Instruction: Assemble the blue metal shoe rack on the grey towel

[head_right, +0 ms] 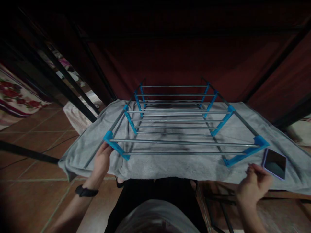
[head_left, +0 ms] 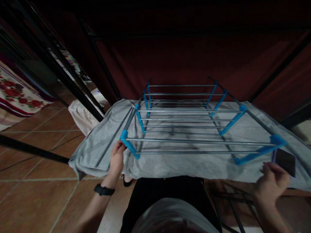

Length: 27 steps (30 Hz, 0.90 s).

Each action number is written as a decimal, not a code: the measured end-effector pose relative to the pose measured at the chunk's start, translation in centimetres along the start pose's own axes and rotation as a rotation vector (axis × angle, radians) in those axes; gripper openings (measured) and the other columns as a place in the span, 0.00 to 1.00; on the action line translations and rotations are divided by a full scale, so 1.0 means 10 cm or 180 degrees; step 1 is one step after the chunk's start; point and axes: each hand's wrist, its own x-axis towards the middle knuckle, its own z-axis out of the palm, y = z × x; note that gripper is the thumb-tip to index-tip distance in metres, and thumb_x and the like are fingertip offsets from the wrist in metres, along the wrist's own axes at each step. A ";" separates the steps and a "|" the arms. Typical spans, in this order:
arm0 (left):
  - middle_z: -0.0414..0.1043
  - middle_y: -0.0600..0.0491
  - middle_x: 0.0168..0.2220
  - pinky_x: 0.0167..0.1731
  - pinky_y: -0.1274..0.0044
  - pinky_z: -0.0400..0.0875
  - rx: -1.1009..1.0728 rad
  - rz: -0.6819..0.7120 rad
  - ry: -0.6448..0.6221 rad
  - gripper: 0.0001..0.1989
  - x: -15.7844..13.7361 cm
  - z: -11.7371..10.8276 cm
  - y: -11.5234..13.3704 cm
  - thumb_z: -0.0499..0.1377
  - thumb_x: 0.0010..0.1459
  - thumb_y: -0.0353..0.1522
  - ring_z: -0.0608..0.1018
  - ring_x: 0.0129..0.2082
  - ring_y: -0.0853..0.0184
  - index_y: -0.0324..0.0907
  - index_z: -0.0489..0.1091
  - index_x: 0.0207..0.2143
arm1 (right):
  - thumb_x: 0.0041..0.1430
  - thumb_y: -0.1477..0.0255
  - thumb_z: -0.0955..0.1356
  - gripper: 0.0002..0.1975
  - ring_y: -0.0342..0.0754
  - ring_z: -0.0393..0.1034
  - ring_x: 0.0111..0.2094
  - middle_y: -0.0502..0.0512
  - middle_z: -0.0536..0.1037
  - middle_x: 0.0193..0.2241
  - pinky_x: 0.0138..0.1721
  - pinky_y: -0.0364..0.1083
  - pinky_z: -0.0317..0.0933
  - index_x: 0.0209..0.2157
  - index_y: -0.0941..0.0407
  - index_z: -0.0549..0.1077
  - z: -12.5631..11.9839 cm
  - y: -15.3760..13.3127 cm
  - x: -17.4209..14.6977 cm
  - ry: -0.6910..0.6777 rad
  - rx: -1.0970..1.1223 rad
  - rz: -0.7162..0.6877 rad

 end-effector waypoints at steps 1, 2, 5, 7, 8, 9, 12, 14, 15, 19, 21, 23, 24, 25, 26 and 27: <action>0.77 0.49 0.43 0.52 0.68 0.70 0.0171 0.0004 -0.0074 0.18 -0.06 -0.05 -0.12 0.62 0.48 0.36 0.76 0.47 0.59 0.41 0.73 0.43 | 0.59 0.58 0.64 0.16 0.62 0.69 0.57 0.67 0.75 0.53 0.57 0.65 0.59 0.47 0.45 0.74 -0.02 0.03 -0.22 -0.0208 -0.0080 -0.0278; 0.77 0.48 0.44 0.53 0.66 0.70 0.0308 -0.0010 -0.0171 0.19 -0.13 -0.09 -0.22 0.61 0.47 0.35 0.76 0.47 0.58 0.41 0.73 0.43 | 0.61 0.59 0.64 0.15 0.62 0.70 0.54 0.66 0.76 0.50 0.56 0.66 0.61 0.45 0.46 0.74 -0.01 0.05 -0.45 -0.0676 -0.0154 -0.0561; 0.77 0.46 0.47 0.55 0.63 0.68 0.0597 -0.0016 -0.0447 0.22 -0.30 -0.10 -0.41 0.59 0.45 0.32 0.77 0.49 0.56 0.42 0.71 0.46 | 0.65 0.65 0.62 0.14 0.59 0.71 0.53 0.62 0.76 0.49 0.55 0.64 0.63 0.48 0.51 0.74 0.18 -0.08 -1.05 -0.2559 -0.0457 -0.1679; 0.76 0.45 0.49 0.57 0.62 0.67 0.0722 0.0047 -0.0552 0.26 -0.36 -0.04 -0.44 0.60 0.46 0.32 0.77 0.50 0.56 0.43 0.69 0.50 | 0.66 0.72 0.60 0.18 0.56 0.68 0.56 0.61 0.74 0.54 0.57 0.61 0.62 0.54 0.51 0.71 0.44 -0.26 -1.35 -0.3266 -0.0635 -0.2532; 0.75 0.45 0.50 0.57 0.61 0.67 0.0792 0.0083 -0.0579 0.27 -0.36 -0.02 -0.44 0.61 0.47 0.33 0.77 0.50 0.57 0.44 0.67 0.52 | 0.66 0.74 0.60 0.20 0.56 0.65 0.59 0.61 0.72 0.57 0.58 0.61 0.60 0.57 0.51 0.69 0.58 -0.36 -1.46 -0.3442 -0.0760 -0.2867; 0.75 0.45 0.51 0.57 0.61 0.66 0.0870 0.0113 -0.0594 0.29 -0.36 0.01 -0.43 0.63 0.48 0.35 0.77 0.50 0.57 0.44 0.66 0.54 | 0.66 0.76 0.60 0.22 0.56 0.62 0.61 0.61 0.70 0.60 0.60 0.61 0.57 0.60 0.52 0.67 0.73 -0.47 -1.56 -0.3584 -0.0932 -0.3123; 0.76 0.46 0.48 0.57 0.61 0.67 0.1160 0.0171 -0.0569 0.33 -0.31 0.05 -0.41 0.65 0.49 0.40 0.78 0.49 0.56 0.45 0.63 0.58 | 0.66 0.79 0.59 0.24 0.58 0.62 0.60 0.64 0.69 0.61 0.60 0.61 0.55 0.63 0.56 0.64 1.11 -0.73 -1.77 -0.3806 -0.1482 -0.3473; 0.77 0.46 0.46 0.55 0.61 0.68 0.1308 0.0203 -0.0493 0.34 -0.27 0.06 -0.41 0.64 0.50 0.44 0.78 0.48 0.55 0.45 0.63 0.58 | 0.67 0.78 0.59 0.23 0.58 0.65 0.56 0.66 0.71 0.58 0.58 0.60 0.57 0.62 0.58 0.64 1.29 -0.85 -1.86 -0.3924 -0.1704 -0.3521; 0.77 0.46 0.45 0.54 0.60 0.69 0.1355 0.0205 -0.0477 0.34 -0.25 0.06 -0.42 0.64 0.50 0.46 0.79 0.47 0.54 0.46 0.63 0.58 | 0.67 0.78 0.59 0.22 0.57 0.67 0.54 0.66 0.73 0.55 0.57 0.59 0.58 0.61 0.58 0.65 1.36 -0.89 -1.88 -0.4005 -0.1760 -0.3560; 0.77 0.46 0.44 0.53 0.58 0.70 0.1481 0.0110 -0.0433 0.34 -0.17 0.07 -0.44 0.64 0.46 0.51 0.79 0.45 0.51 0.46 0.67 0.53 | 0.68 0.77 0.59 0.16 0.52 0.70 0.45 0.61 0.76 0.45 0.52 0.53 0.62 0.53 0.59 0.69 1.56 -0.96 -1.91 -0.4233 -0.1898 -0.3853; 0.77 0.47 0.42 0.55 0.55 0.69 0.1513 -0.0032 -0.0393 0.33 -0.12 0.07 -0.43 0.64 0.43 0.52 0.78 0.46 0.48 0.47 0.69 0.50 | 0.68 0.77 0.58 0.13 0.51 0.71 0.44 0.59 0.75 0.45 0.48 0.50 0.64 0.48 0.58 0.71 1.62 -0.99 -1.89 -0.4175 -0.1939 -0.3973; 0.77 0.49 0.40 0.57 0.52 0.67 0.1446 -0.0187 -0.0476 0.33 -0.08 0.07 -0.43 0.66 0.41 0.51 0.78 0.47 0.46 0.48 0.70 0.49 | 0.69 0.76 0.57 0.13 0.50 0.71 0.44 0.57 0.75 0.46 0.46 0.49 0.64 0.47 0.58 0.70 1.66 -1.03 -1.85 -0.4063 -0.1947 -0.4015; 0.77 0.49 0.39 0.58 0.52 0.65 0.1425 -0.0229 -0.0523 0.32 -0.06 0.06 -0.43 0.66 0.40 0.51 0.78 0.47 0.46 0.48 0.71 0.47 | 0.70 0.76 0.57 0.13 0.50 0.71 0.44 0.57 0.75 0.46 0.46 0.49 0.64 0.47 0.57 0.70 1.67 -1.06 -1.84 -0.4022 -0.1934 -0.4012; 0.77 0.50 0.38 0.59 0.51 0.64 0.1416 -0.0227 -0.0550 0.30 -0.04 0.06 -0.43 0.66 0.41 0.50 0.78 0.48 0.46 0.48 0.72 0.46 | 0.70 0.76 0.57 0.13 0.49 0.71 0.44 0.57 0.75 0.46 0.46 0.48 0.64 0.47 0.57 0.70 1.68 -1.08 -1.82 -0.4011 -0.1903 -0.4004; 0.77 0.50 0.38 0.59 0.51 0.63 0.1418 -0.0166 -0.0536 0.28 -0.03 0.07 -0.43 0.66 0.41 0.50 0.77 0.49 0.45 0.48 0.72 0.45 | 0.70 0.76 0.56 0.13 0.49 0.71 0.44 0.57 0.75 0.46 0.47 0.49 0.64 0.47 0.57 0.70 1.69 -1.11 -1.81 -0.4023 -0.1861 -0.3996; 0.77 0.50 0.39 0.60 0.52 0.63 0.1439 -0.0073 -0.0468 0.27 -0.03 0.07 -0.44 0.66 0.42 0.50 0.77 0.49 0.46 0.48 0.72 0.44 | 0.70 0.76 0.56 0.13 0.49 0.71 0.44 0.57 0.75 0.46 0.47 0.49 0.64 0.48 0.57 0.70 1.69 -1.12 -1.80 -0.4057 -0.1809 -0.3997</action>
